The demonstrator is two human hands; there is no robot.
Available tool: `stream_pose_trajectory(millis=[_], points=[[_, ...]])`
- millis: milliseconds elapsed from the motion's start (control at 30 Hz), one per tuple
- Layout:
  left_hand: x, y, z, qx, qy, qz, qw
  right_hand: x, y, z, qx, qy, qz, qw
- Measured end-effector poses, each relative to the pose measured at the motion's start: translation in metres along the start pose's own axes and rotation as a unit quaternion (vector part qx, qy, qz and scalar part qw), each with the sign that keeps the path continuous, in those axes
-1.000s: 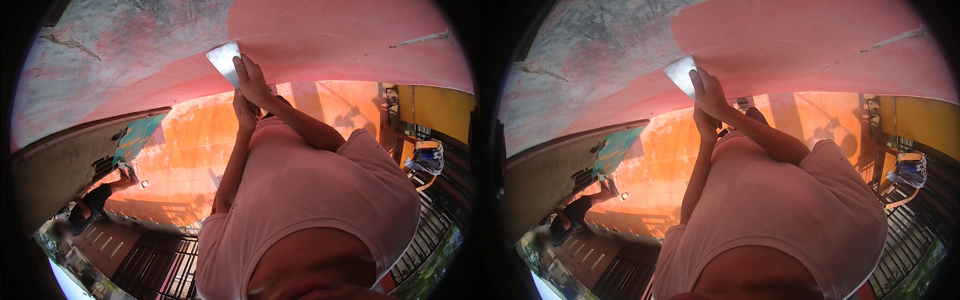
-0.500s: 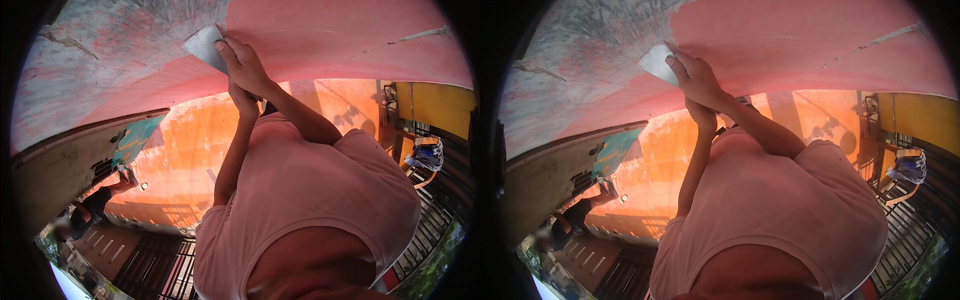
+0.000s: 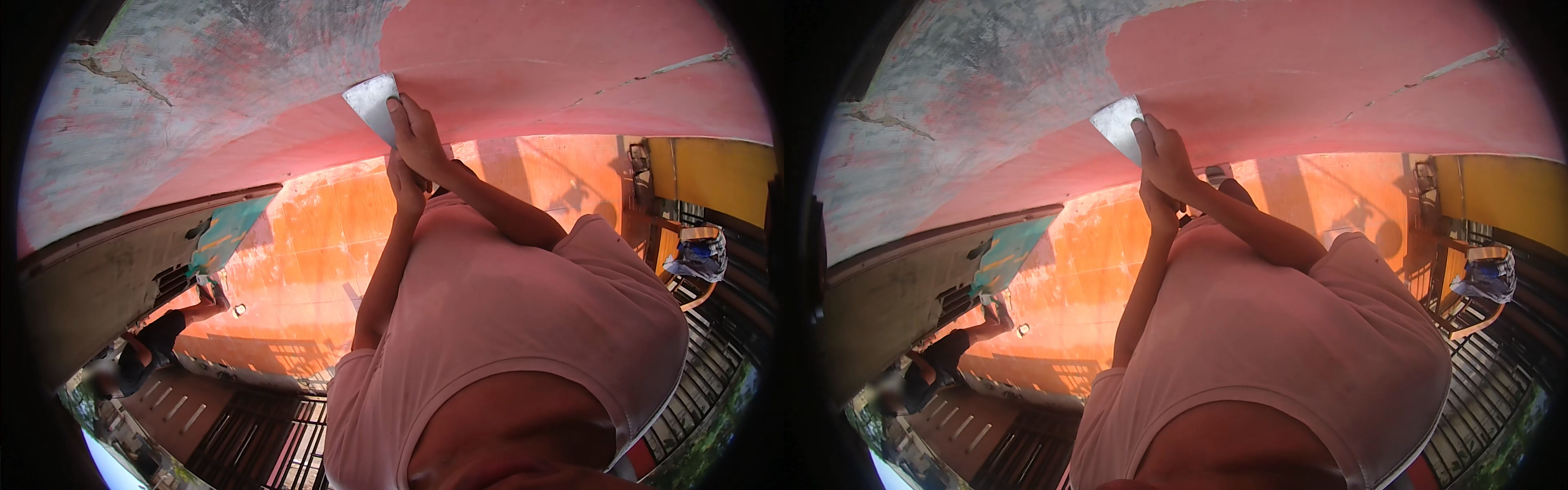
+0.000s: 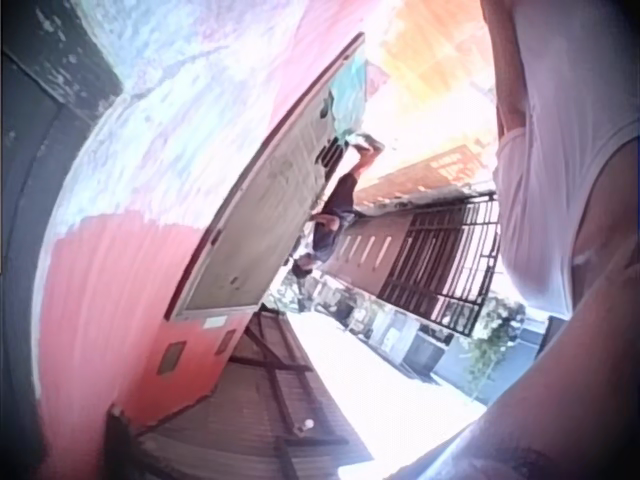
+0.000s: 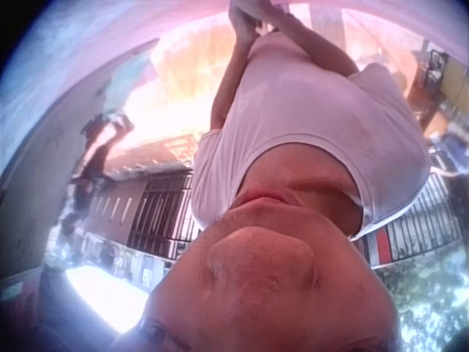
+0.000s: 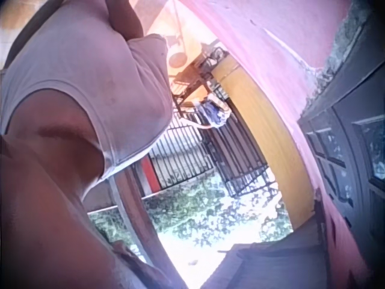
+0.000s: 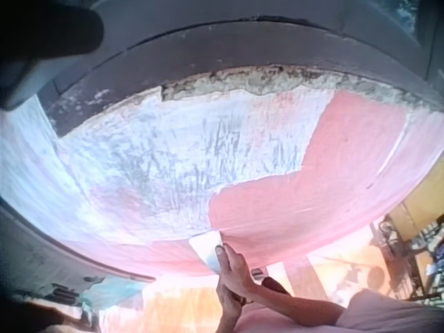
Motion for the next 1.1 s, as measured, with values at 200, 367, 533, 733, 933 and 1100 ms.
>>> stream_pose_trajectory(millis=[200, 367, 533, 733, 933, 1100], points=[[0.0, 0.0, -0.001, 0.015, -0.014, -0.003, 1.0, -0.006, 0.002, 0.002, -0.009, -0.018, 0.01, 1.0], [-0.03, -0.008, -0.01, -0.025, -0.006, -0.064, 0.998, 0.022, -0.011, -0.003, 0.012, -0.054, 0.029, 0.998], [-0.089, -0.031, -0.015, -0.052, -0.003, -0.122, 0.991, 0.094, -0.033, -0.007, 0.065, 0.005, 0.069, 0.995], [-0.041, -0.006, 0.0, -0.017, -0.036, -0.077, 0.996, 0.026, -0.01, -0.01, 0.02, -0.003, 0.014, 1.0], [-0.068, -0.017, -0.005, 0.008, -0.01, -0.086, 0.996, 0.049, -0.014, -0.004, -0.003, -0.06, 0.055, 0.997], [-0.045, 0.002, -0.002, -0.034, -0.006, -0.042, 0.999, 0.012, -0.006, -0.012, 0.007, -0.077, 0.017, 0.997]])
Point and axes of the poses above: each hand's wrist, its own y-axis away from the middle knuckle, its own z-axis out of the back of the hand, x = y × z, the point moved 9 cm from there along -y, towards the middle knuckle, and after that the axes turned 15 degrees about x, right-handed, at the moved point
